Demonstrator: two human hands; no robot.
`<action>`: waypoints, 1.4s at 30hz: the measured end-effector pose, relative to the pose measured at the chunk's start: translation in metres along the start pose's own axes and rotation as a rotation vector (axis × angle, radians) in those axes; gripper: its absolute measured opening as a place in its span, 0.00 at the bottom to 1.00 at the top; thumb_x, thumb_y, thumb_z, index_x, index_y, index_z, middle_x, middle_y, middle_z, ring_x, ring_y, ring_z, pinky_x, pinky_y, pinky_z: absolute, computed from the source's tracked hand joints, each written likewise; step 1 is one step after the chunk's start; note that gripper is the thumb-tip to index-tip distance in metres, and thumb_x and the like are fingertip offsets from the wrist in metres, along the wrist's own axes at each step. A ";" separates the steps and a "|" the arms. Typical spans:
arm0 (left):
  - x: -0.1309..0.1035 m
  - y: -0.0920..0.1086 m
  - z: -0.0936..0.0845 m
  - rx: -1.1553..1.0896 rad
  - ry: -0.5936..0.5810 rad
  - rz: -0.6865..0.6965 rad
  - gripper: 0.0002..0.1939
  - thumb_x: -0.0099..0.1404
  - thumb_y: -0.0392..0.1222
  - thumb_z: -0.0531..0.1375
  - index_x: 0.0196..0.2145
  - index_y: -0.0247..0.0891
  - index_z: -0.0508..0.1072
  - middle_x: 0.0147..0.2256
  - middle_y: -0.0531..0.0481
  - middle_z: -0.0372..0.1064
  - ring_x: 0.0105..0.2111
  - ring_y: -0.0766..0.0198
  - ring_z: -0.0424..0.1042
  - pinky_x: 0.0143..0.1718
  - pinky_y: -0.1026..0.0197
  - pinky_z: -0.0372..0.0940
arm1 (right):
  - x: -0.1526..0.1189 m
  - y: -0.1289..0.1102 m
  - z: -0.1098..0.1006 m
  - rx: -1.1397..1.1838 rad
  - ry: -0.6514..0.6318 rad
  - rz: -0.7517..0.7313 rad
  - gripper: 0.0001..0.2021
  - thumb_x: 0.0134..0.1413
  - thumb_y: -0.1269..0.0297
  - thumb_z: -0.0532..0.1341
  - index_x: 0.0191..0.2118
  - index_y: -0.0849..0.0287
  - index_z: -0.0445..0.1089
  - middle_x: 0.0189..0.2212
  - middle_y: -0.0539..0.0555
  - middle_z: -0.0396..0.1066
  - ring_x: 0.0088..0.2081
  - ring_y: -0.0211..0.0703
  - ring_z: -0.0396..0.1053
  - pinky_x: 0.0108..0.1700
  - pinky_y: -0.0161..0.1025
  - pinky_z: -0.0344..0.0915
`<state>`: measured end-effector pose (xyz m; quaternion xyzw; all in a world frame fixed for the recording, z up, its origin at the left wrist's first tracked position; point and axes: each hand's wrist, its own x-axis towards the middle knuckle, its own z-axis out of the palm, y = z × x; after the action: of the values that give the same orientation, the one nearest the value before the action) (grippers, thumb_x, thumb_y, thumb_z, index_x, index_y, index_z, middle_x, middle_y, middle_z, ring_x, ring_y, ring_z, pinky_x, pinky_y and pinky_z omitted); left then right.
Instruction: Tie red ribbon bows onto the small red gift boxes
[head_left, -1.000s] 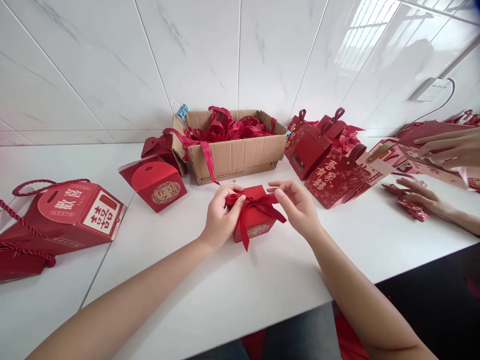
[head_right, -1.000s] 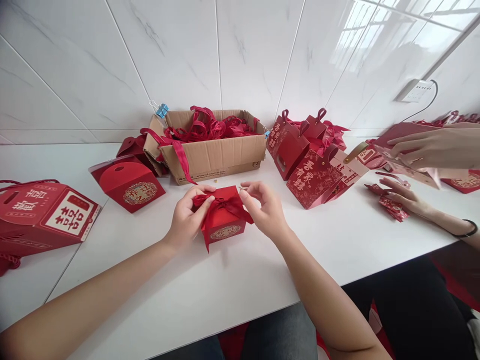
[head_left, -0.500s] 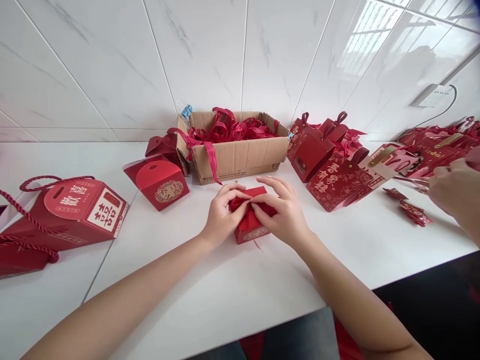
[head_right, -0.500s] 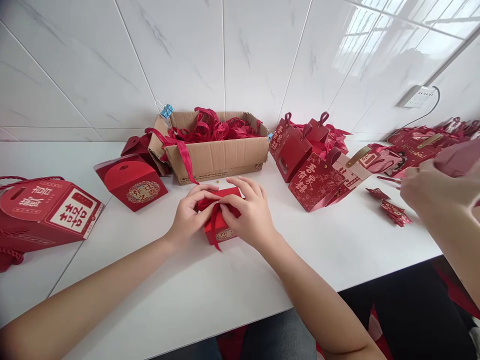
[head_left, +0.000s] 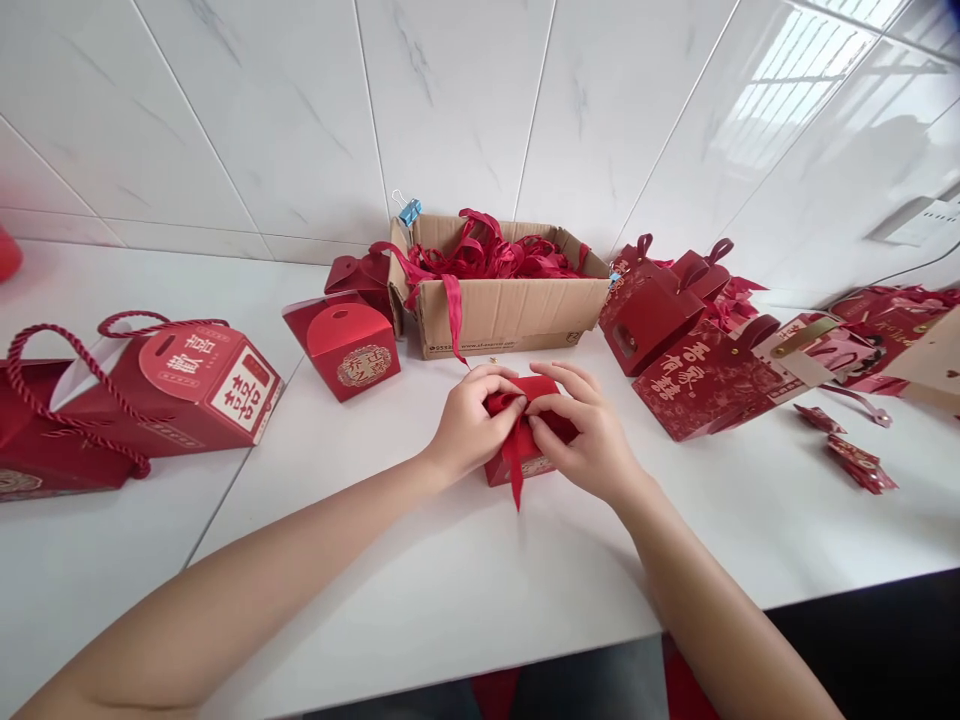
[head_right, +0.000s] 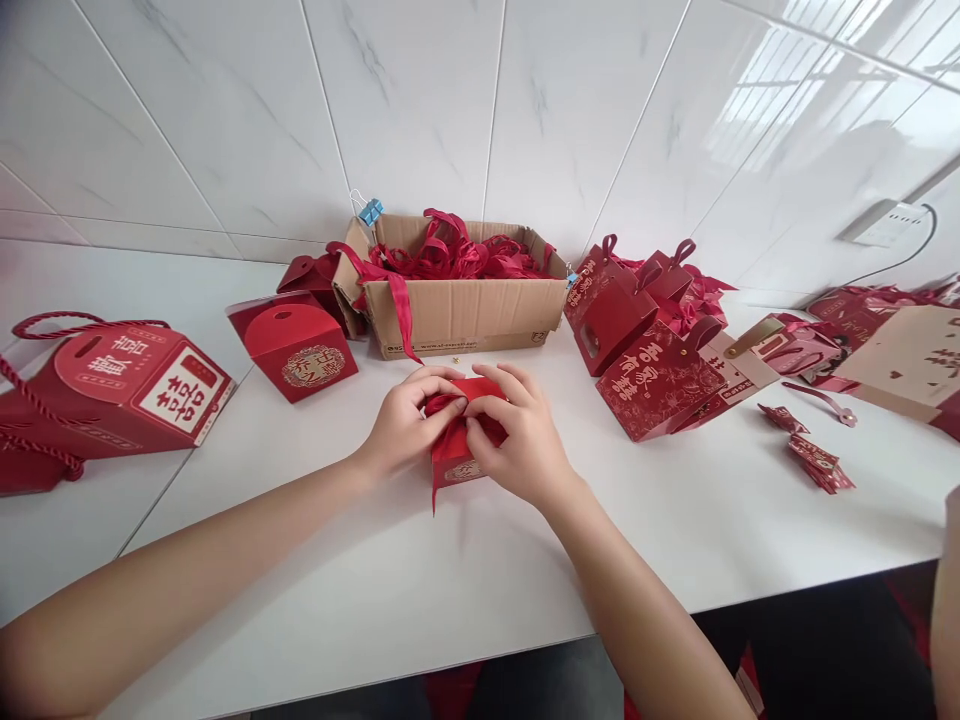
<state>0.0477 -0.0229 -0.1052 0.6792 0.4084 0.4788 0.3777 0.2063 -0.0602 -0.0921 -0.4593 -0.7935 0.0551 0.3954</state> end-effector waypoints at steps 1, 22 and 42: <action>0.000 -0.001 0.000 -0.015 -0.005 -0.004 0.04 0.58 0.37 0.59 0.27 0.39 0.74 0.42 0.43 0.70 0.47 0.54 0.69 0.50 0.51 0.64 | 0.000 0.000 0.000 -0.007 -0.006 0.003 0.08 0.52 0.72 0.57 0.33 0.55 0.73 0.54 0.57 0.68 0.57 0.57 0.59 0.54 0.60 0.64; 0.001 0.016 -0.007 -0.207 -0.174 -0.251 0.10 0.55 0.46 0.63 0.32 0.38 0.73 0.42 0.45 0.71 0.45 0.53 0.70 0.49 0.51 0.63 | -0.017 0.017 -0.036 -0.004 0.111 -0.038 0.05 0.50 0.65 0.65 0.34 0.55 0.70 0.36 0.55 0.60 0.38 0.47 0.66 0.41 0.48 0.67; 0.011 0.023 -0.017 0.303 -0.170 -0.049 0.07 0.56 0.47 0.64 0.31 0.44 0.79 0.48 0.48 0.69 0.48 0.53 0.70 0.51 0.51 0.64 | -0.019 0.025 -0.042 0.057 -0.108 0.058 0.14 0.55 0.67 0.62 0.48 0.55 0.67 0.45 0.56 0.73 0.41 0.45 0.73 0.40 0.42 0.73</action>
<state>0.0385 -0.0193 -0.0764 0.7563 0.4588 0.3434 0.3156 0.2568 -0.0726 -0.0858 -0.4669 -0.7982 0.1140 0.3632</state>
